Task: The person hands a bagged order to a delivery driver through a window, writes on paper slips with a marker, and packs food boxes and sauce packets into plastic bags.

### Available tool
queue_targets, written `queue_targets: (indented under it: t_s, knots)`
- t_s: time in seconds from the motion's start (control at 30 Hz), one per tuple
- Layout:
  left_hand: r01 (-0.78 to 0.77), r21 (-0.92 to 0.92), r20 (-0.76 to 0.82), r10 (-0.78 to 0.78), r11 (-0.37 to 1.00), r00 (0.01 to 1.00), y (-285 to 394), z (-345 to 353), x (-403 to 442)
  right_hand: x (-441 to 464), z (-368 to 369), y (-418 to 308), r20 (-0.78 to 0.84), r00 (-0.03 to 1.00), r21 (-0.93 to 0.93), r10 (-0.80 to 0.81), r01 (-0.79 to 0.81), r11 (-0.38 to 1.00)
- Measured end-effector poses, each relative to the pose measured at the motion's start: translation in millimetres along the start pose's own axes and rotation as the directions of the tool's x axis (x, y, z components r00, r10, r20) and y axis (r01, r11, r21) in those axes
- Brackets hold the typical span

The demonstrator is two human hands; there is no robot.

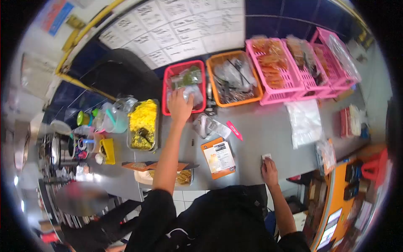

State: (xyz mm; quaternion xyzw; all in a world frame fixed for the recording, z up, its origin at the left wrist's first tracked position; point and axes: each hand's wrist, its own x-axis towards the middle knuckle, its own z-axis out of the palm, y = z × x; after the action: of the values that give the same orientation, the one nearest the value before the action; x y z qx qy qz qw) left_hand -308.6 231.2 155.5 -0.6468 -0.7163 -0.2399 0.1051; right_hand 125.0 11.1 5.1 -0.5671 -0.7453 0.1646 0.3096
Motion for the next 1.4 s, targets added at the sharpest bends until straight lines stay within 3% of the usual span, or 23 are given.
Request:
queue_targets:
  t_s: [0.03,0.1,0.13,0.17,0.23,0.3,0.37,0.5,0.57,0.6,0.67,0.7,0.77,0.8,0.83,0.87,0.9,0.97,1.0,1.07,1.2,1.3,1.4]
  knots:
    - [-0.015,-0.313,-0.054,-0.002,0.95,0.999,20.5,-11.3,-6.9,0.7,11.0,5.5,0.031,0.993,0.019,0.117,-0.118,0.993]
    - [0.413,-0.732,0.46,-0.053,0.542,0.886,69.6,-29.2,-50.4,4.6,7.2,-7.6,0.026,0.938,0.115,0.345,-0.346,0.931]
    - [0.363,-0.727,0.528,0.137,0.582,0.838,88.6,-26.3,-78.2,24.5,10.0,-22.5,-0.027,0.906,0.215,0.422,-0.407,0.888]
    - [0.287,-0.739,0.557,0.313,0.61,0.769,111.2,-19.4,-94.2,35.4,13.1,-21.9,-0.074,0.937,0.182,0.343,-0.325,0.928]
    - [0.307,-0.725,0.653,0.476,0.617,0.589,147.5,5.4,-126.0,34.7,21.6,-27.8,-0.106,0.955,0.133,0.277,-0.262,0.956]
    - [-0.068,-0.712,0.496,0.569,0.699,0.657,169.4,59.0,-161.4,38.3,29.9,-30.4,-0.269,0.883,0.295,0.385,-0.305,0.905]
    - [-0.077,-0.498,0.775,0.483,0.864,0.408,205.1,68.0,-151.9,38.2,33.2,-28.6,-0.263,0.857,0.326,0.443,-0.353,0.877]
    - [0.169,-0.348,0.887,0.266,0.922,0.377,230.2,115.6,-166.4,31.9,33.3,-40.9,-0.231,0.803,0.476,0.55,-0.4,0.784]
    - [0.398,-0.238,0.966,0.174,0.886,0.191,227.5,106.1,-155.9,34.6,37.9,-43.0,-0.279,0.84,0.412,0.466,-0.333,0.848]
    - [0.395,-0.218,0.969,0.149,0.892,0.198,220.6,105.0,-154.7,35.6,46.0,-47.2,-0.323,0.866,0.327,0.381,-0.276,0.904]
    - [0.392,-0.443,0.873,0.289,0.806,0.392,210.1,108.4,-159.0,51.0,46.3,-68.7,-0.321,0.891,0.307,0.323,-0.224,0.925]
    - [0.396,-0.437,0.876,0.282,0.808,0.391,200.7,105.7,-158.4,58.1,38.6,-78.4,-0.322,0.91,0.264,0.262,-0.18,0.948]
    - [0.34,-0.701,0.593,0.249,0.627,0.765,174.1,63.3,-133.9,68.8,37.4,-102.1,-0.323,0.904,0.246,0.279,-0.204,0.948]
    - [0.355,-0.762,0.549,0.249,0.542,0.798,158.1,29.0,-116.4,67.7,45.8,-105.6,-0.013,0.854,0.618,0.519,-0.401,0.676]
    - [0.359,-0.817,0.5,0.243,0.45,0.831,135.9,1.5,-101.4,68.3,52.0,-109.4,0.355,0.738,0.791,0.573,-0.564,0.237]
    - [0.392,-0.798,0.511,0.168,0.457,0.843,110.0,-6.1,-99.6,68.9,48.2,-119.4,0.624,0.597,0.712,0.504,-0.701,-0.05]
    - [0.423,-0.779,0.516,0.089,0.463,0.852,86.3,-12.1,-101.1,75.9,41.9,-135.0,0.625,0.598,0.709,0.501,-0.703,-0.046]
    - [0.332,-0.692,0.464,0.044,0.641,0.885,43.0,-9.9,-115.4,95.3,34.4,-163.1,0.687,0.663,0.47,0.296,-0.717,0.515]
    - [0.333,-0.691,0.46,0.035,0.642,0.887,36.3,-11.4,-127.2,94.6,40.7,-164.8,0.667,0.69,0.443,0.28,-0.67,0.596]
    - [0.5,-0.464,0.676,-0.072,0.732,0.733,30.5,-13.7,-154.2,89.8,46.1,-165.3,0.664,0.71,0.46,0.236,-0.636,0.619]
    - [0.543,-0.379,0.714,-0.136,0.749,0.686,41.7,-14.3,-181.3,76.5,47.2,-158.1,0.663,0.711,0.393,0.235,-0.597,0.7]
    - [0.479,-0.39,0.727,-0.056,0.787,0.684,46.1,-25.1,-185.6,61.6,37.6,-152.7,0.689,0.689,0.338,0.227,-0.582,0.739]
    - [0.287,-0.49,0.513,0.006,0.823,0.859,38.9,5.2,-182.4,50.4,56.2,-106.2,0.579,0.807,0.451,0.118,-0.438,0.778]
